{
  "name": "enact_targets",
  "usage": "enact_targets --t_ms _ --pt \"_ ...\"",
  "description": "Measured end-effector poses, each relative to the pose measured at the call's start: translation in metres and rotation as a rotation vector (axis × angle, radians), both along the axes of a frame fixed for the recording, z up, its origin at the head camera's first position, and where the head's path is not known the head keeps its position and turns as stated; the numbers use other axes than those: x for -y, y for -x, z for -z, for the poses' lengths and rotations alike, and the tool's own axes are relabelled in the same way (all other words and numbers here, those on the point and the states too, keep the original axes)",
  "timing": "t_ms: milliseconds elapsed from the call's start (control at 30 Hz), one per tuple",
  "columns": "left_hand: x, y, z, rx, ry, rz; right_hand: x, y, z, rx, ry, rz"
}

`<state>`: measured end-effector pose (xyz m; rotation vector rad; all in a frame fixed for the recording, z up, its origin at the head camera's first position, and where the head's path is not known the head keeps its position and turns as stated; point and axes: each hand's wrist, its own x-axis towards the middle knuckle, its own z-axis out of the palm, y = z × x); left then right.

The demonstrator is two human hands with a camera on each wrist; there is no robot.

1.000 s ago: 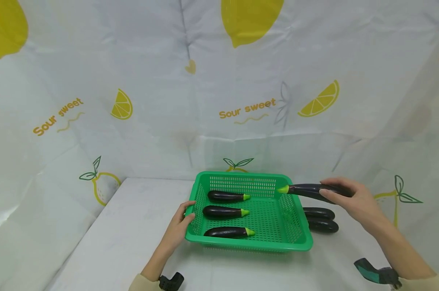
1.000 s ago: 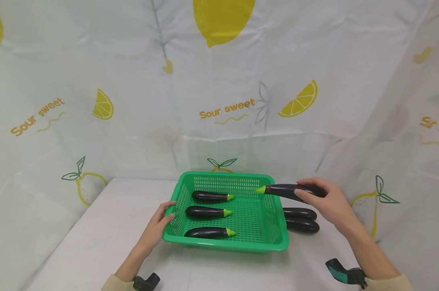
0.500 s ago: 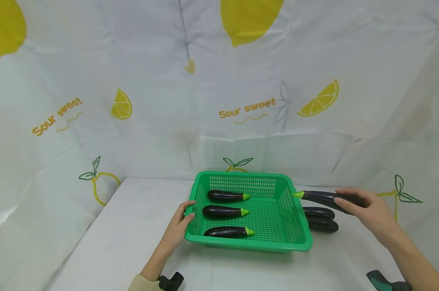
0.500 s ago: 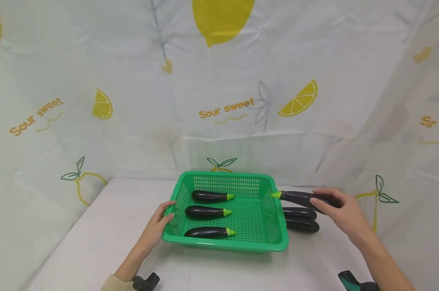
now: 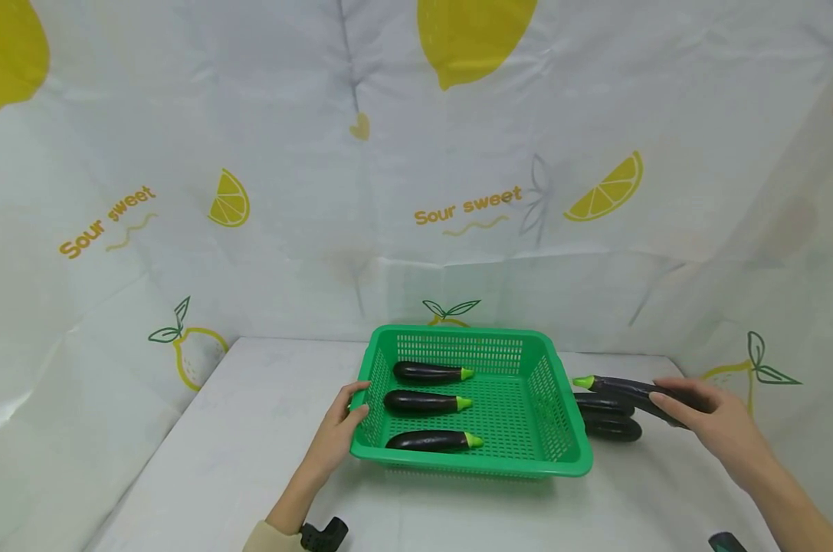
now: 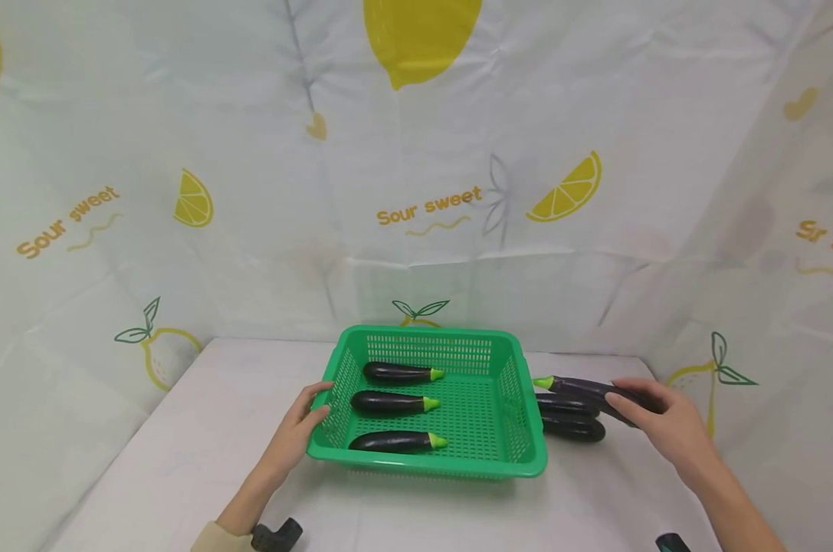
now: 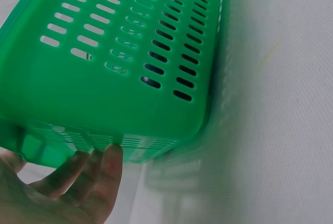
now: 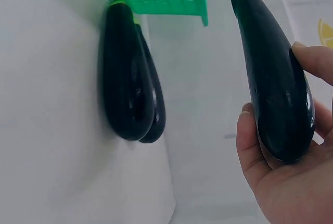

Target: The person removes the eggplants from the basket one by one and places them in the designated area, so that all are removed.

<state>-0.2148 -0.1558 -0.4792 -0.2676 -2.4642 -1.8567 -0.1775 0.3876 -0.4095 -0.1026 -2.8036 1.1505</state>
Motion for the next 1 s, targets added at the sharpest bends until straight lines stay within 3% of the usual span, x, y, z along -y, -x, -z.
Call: enact_targets --t_ms 500,1000 --pt "-0.001 -0.001 -0.002 -0.001 0.008 -0.005 -0.019 -0.004 0.026 0.052 0.050 0.021" --pt "-0.002 -0.002 -0.004 0.005 0.014 -0.013 0.000 0.005 0.046 0.186 0.039 0.022"
